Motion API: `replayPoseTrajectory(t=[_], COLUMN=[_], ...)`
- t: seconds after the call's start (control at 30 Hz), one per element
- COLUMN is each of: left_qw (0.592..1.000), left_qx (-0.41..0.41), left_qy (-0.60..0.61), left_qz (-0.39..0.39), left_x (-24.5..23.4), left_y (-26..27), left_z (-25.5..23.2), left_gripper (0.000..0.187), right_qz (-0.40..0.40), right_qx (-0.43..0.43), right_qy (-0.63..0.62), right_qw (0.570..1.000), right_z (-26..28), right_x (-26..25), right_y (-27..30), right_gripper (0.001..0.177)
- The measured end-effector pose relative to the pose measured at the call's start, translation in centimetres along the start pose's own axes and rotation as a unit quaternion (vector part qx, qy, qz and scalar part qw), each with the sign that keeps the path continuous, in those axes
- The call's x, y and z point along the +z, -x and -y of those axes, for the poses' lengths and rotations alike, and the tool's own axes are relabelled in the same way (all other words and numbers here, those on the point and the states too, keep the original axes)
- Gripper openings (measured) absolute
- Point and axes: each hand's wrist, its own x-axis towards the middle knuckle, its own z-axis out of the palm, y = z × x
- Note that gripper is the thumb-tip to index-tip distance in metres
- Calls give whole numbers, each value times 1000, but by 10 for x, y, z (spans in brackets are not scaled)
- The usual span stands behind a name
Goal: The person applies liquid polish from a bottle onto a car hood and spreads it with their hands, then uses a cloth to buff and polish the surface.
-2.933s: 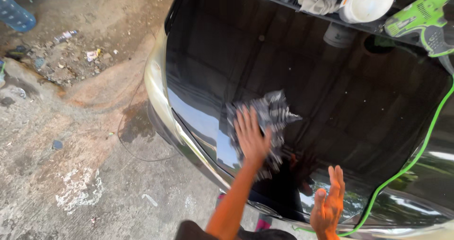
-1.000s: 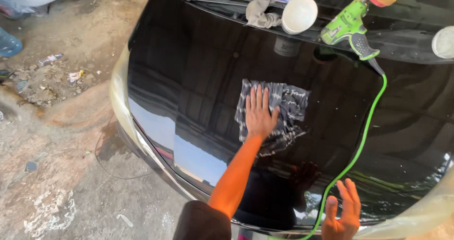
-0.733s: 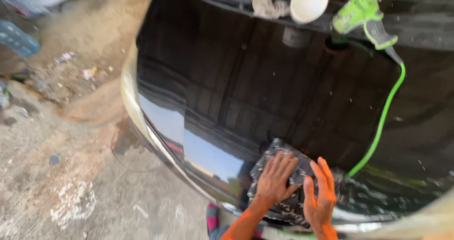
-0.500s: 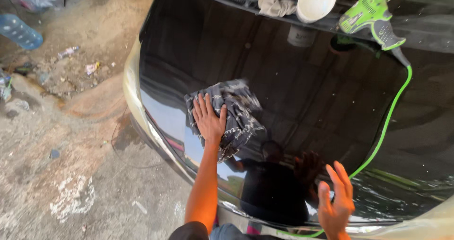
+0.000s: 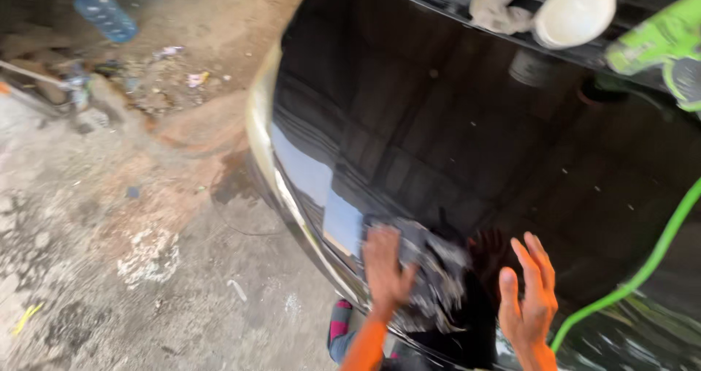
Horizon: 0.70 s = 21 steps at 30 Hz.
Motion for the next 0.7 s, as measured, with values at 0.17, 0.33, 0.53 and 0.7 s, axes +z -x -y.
replayPoseTrajectory(t=[0.17, 0.33, 0.53, 0.7], left_qw=[948, 981, 991, 998], left_qx=[-274, -140, -115, -17], left_qy=[-3, -2, 4, -3], left_qz=[-158, -137, -65, -63], left_x=[-51, -43, -27, -53], left_y=[-120, -15, -16, -181], left_z=[86, 3, 39, 99], left_gripper=[77, 78, 85, 79], right_qz=[64, 133, 222, 222], right_qx=[20, -35, -43, 92], right_qy=[4, -47, -37, 52], right_qw=[998, 989, 973, 969], right_z=[0, 12, -3, -1], right_x=[27, 82, 161, 206], right_y=[23, 52, 67, 46], right_gripper=[42, 49, 56, 55])
